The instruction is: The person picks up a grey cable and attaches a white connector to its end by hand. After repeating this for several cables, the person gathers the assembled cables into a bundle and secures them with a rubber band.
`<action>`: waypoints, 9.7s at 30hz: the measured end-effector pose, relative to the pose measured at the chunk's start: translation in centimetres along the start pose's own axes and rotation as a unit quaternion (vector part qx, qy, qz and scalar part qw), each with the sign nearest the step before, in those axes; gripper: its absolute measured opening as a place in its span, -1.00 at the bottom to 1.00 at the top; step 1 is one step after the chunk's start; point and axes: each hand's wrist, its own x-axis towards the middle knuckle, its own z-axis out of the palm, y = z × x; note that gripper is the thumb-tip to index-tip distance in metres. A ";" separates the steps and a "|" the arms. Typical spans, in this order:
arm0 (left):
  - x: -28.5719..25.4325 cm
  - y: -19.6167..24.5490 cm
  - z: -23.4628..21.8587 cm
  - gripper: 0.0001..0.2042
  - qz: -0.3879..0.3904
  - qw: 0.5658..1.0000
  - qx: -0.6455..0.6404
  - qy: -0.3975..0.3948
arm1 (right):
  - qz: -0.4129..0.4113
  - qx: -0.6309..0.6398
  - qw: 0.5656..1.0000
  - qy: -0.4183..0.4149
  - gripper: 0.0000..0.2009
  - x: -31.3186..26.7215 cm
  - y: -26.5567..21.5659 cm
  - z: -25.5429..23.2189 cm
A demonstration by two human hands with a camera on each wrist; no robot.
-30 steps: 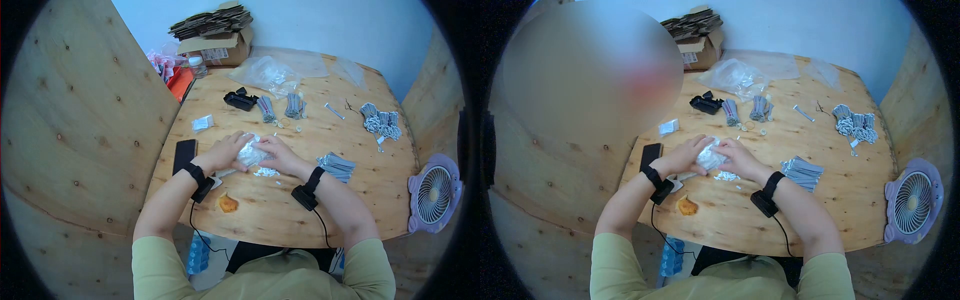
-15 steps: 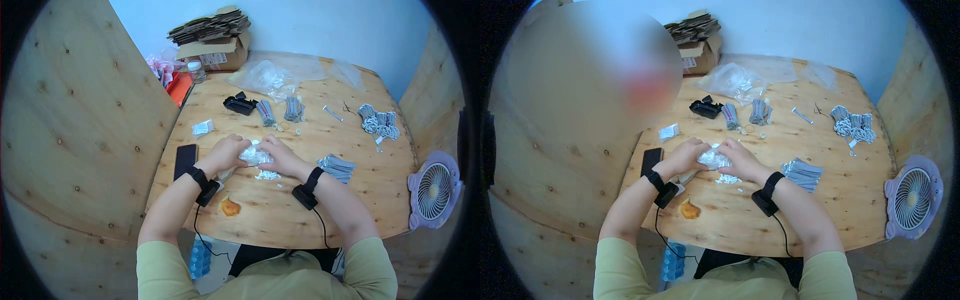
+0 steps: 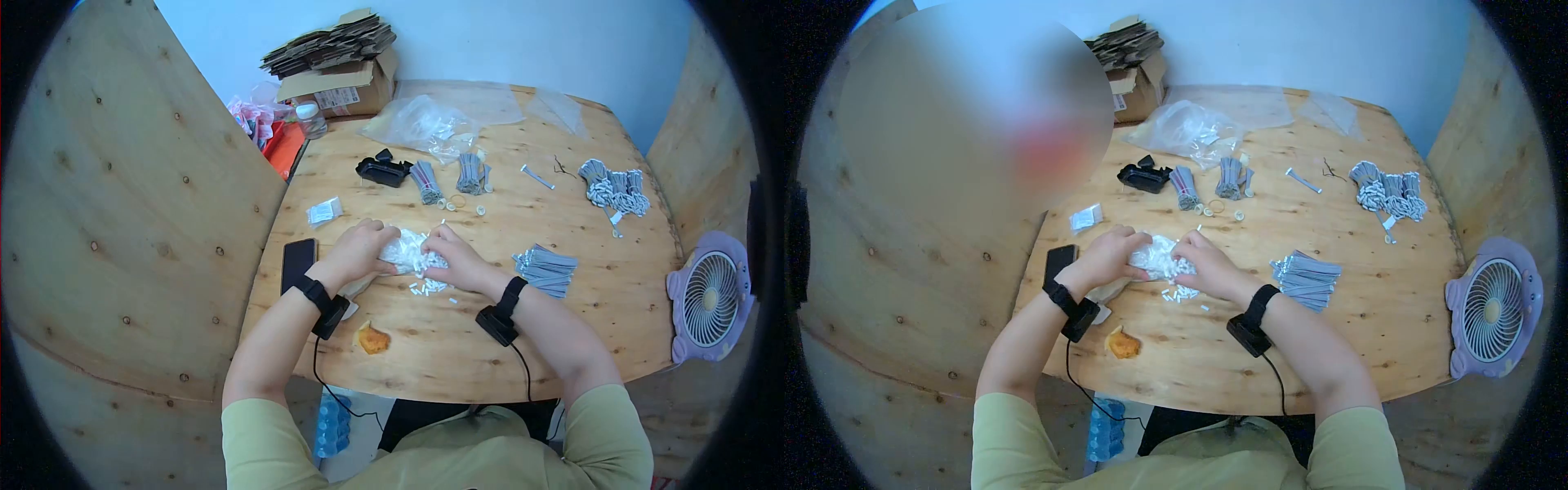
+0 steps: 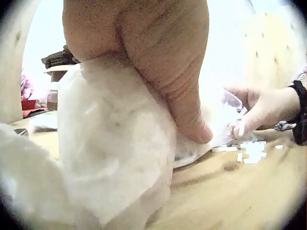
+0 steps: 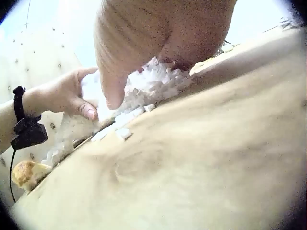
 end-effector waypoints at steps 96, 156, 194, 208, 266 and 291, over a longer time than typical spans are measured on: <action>-13.2 11.6 1.9 -0.85 -0.368 0.897 -0.049 0.238 | 0.165 0.022 0.980 0.111 -0.88 -15.1 -2.7 -6.9; -1.6 14.8 0.6 -0.77 -0.125 0.923 -0.342 0.123 | 0.332 0.474 0.810 0.096 -0.82 -15.6 -1.6 -8.8; 1.7 11.9 5.5 -0.93 -0.089 0.937 -0.337 0.022 | 0.360 0.446 0.813 0.100 -0.94 -15.2 -2.8 -8.6; 4.3 16.8 8.4 -0.86 -0.190 0.625 -0.757 -0.031 | 0.348 0.426 0.824 0.132 -0.95 -15.5 -3.9 -9.3; 3.7 17.6 8.9 -0.89 -0.198 0.595 -0.778 -0.031 | 0.339 0.427 0.833 0.091 -0.92 -15.2 -4.7 -8.8; 3.7 16.7 9.2 -0.86 -0.197 0.436 -0.869 -0.125 | 0.351 0.453 0.815 0.086 -0.95 -15.4 -4.7 -9.3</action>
